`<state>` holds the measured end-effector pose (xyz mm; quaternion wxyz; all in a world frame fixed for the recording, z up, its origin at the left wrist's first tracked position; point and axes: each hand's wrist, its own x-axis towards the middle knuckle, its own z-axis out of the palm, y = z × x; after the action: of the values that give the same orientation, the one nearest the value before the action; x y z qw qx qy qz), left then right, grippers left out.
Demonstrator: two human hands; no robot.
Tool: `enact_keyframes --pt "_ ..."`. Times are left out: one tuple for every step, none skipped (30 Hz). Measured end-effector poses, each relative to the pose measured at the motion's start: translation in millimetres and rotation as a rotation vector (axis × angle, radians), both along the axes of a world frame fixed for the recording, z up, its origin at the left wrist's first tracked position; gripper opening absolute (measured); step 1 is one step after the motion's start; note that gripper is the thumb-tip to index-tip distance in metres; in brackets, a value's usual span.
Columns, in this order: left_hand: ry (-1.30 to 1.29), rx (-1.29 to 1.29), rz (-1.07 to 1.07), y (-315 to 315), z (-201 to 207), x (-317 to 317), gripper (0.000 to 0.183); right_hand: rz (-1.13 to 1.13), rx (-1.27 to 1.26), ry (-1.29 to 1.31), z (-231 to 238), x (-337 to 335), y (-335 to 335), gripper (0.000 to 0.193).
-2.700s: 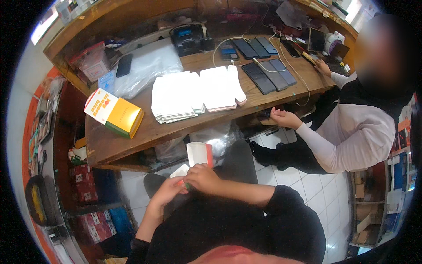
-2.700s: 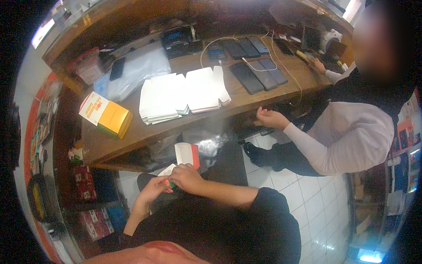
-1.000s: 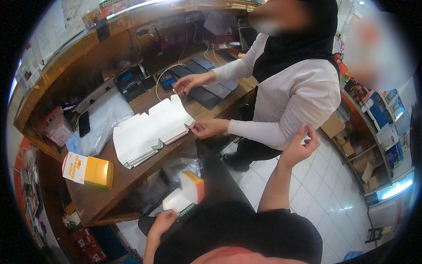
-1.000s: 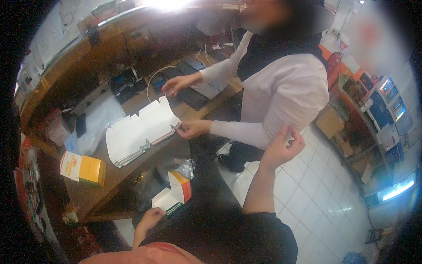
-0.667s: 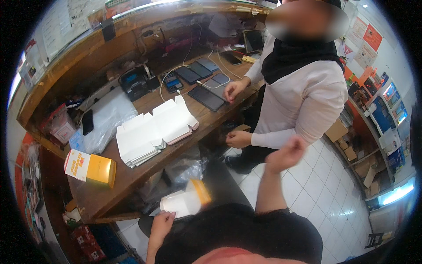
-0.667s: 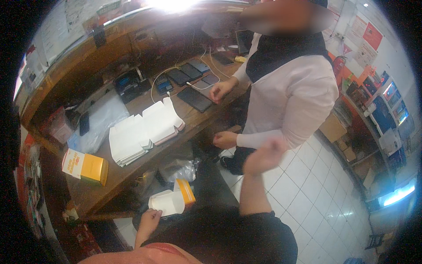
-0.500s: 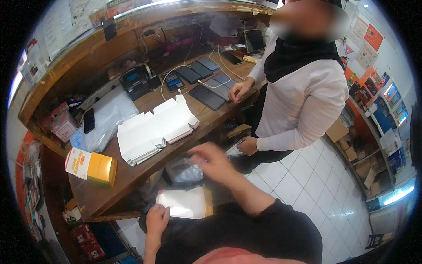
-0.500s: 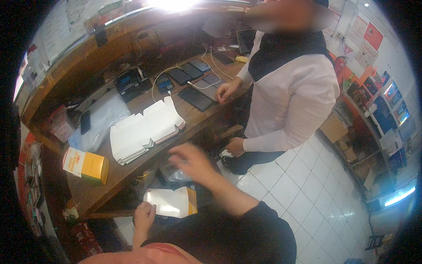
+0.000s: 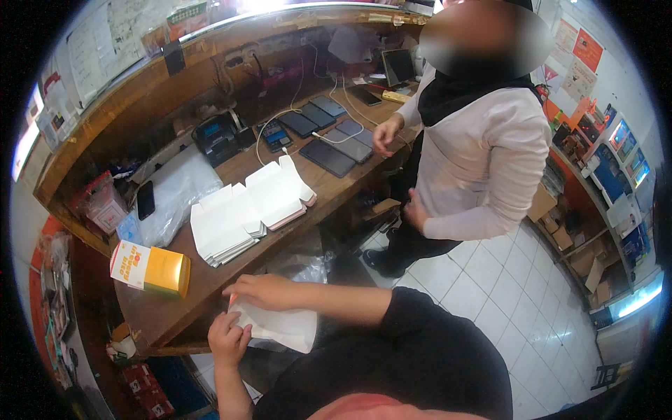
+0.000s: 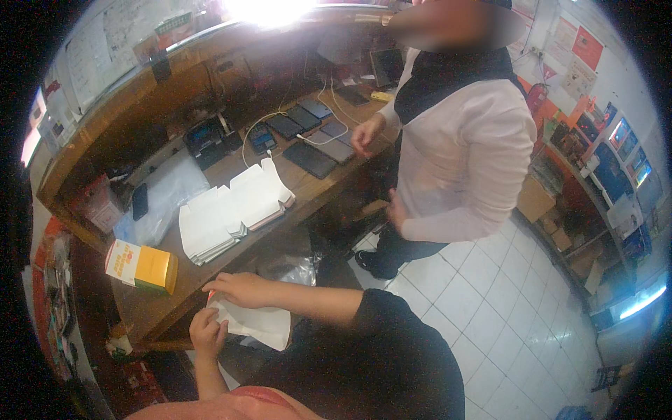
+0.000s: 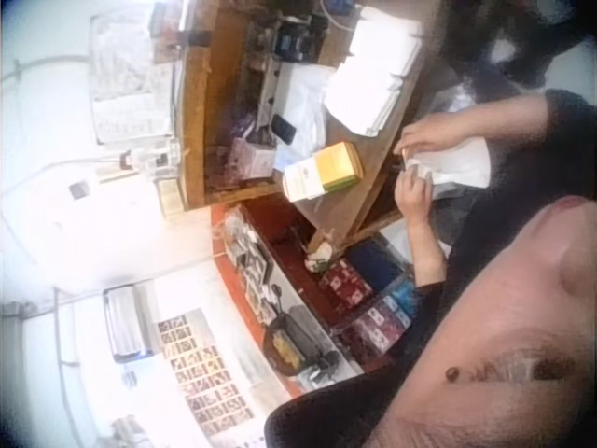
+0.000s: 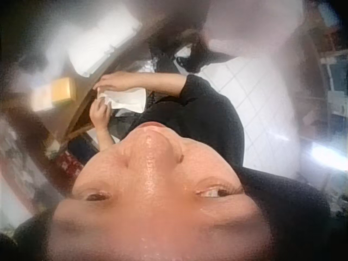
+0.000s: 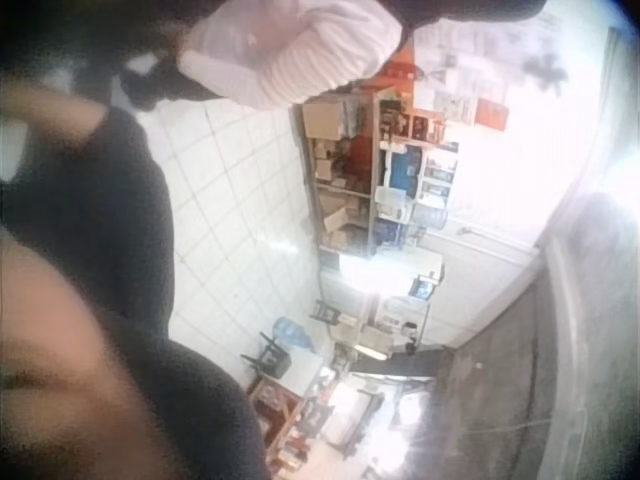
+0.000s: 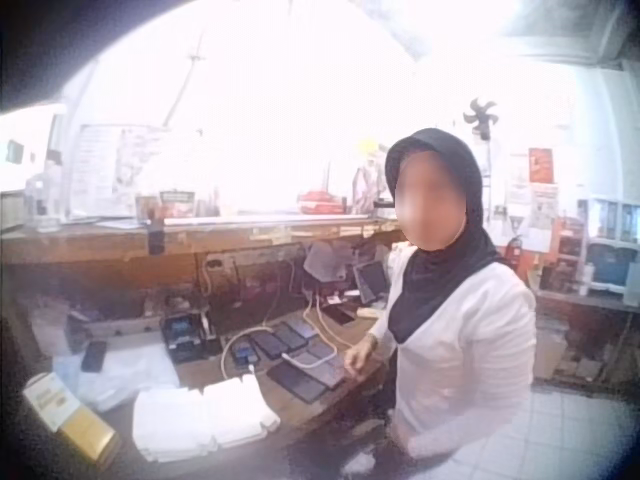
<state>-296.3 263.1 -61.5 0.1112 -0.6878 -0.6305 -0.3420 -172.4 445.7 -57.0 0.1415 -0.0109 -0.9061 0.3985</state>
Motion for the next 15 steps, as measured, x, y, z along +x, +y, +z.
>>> enact_keyframes --pt "-0.013 0.014 0.012 -2 -1 1 0.03 -0.003 0.001 0.028 0 -1 0 0.049" --pt "-0.026 0.028 0.022 -3 -2 1 0.032 -0.012 -0.003 0.04 1 -1 0 0.048" --pt "-0.045 0.017 0.02 -6 -5 0 0.029 -0.023 -0.006 0.052 1 -1 -1 0.046" --pt "-0.064 0.005 0.023 -11 -10 -3 0.027 -0.029 -0.011 0.063 7 0 -3 0.045" --pt "-0.083 -0.006 0.024 -14 -15 -6 0.025 -0.039 -0.042 0.069 14 1 -4 0.044" --pt "-0.032 0.078 0.068 -16 -21 -8 0.027 -0.049 -0.073 0.075 21 4 -6 0.043" --pt "0.019 0.163 0.11 -16 -23 -8 0.032 -0.06 -0.104 0.082 25 5 -7 0.043" --pt "0.071 0.248 0.153 -15 -25 -7 0.04 -0.079 -0.12 0.112 25 4 -7 0.043" --pt "-0.22 0.303 0.158 -12 -29 -3 0.052 -0.097 -0.135 0.142 24 3 -7 0.042" --pt "-0.514 0.354 0.158 -1 -27 10 0.065 -0.119 -0.149 0.17 23 2 -7 0.042" --pt "-0.807 0.399 0.158 6 -25 17 0.078 -0.137 -0.174 0.171 22 0 -7 0.04" --pt "-0.924 0.349 0.093 10 -25 16 0.084 -0.155 -0.199 0.172 20 -2 -8 0.038" --pt "-1.041 0.3 0.03 12 -25 15 0.091 -0.169 -0.224 0.172 24 -3 -10 0.036" --pt "-1.156 0.249 -0.033 15 -24 14 0.097 -0.176 -0.297 0.18 27 -4 -14 0.034" --pt "-1.274 0.343 0.029 22 -26 21 0.098 -0.183 -0.37 0.187 32 -5 -20 0.032"
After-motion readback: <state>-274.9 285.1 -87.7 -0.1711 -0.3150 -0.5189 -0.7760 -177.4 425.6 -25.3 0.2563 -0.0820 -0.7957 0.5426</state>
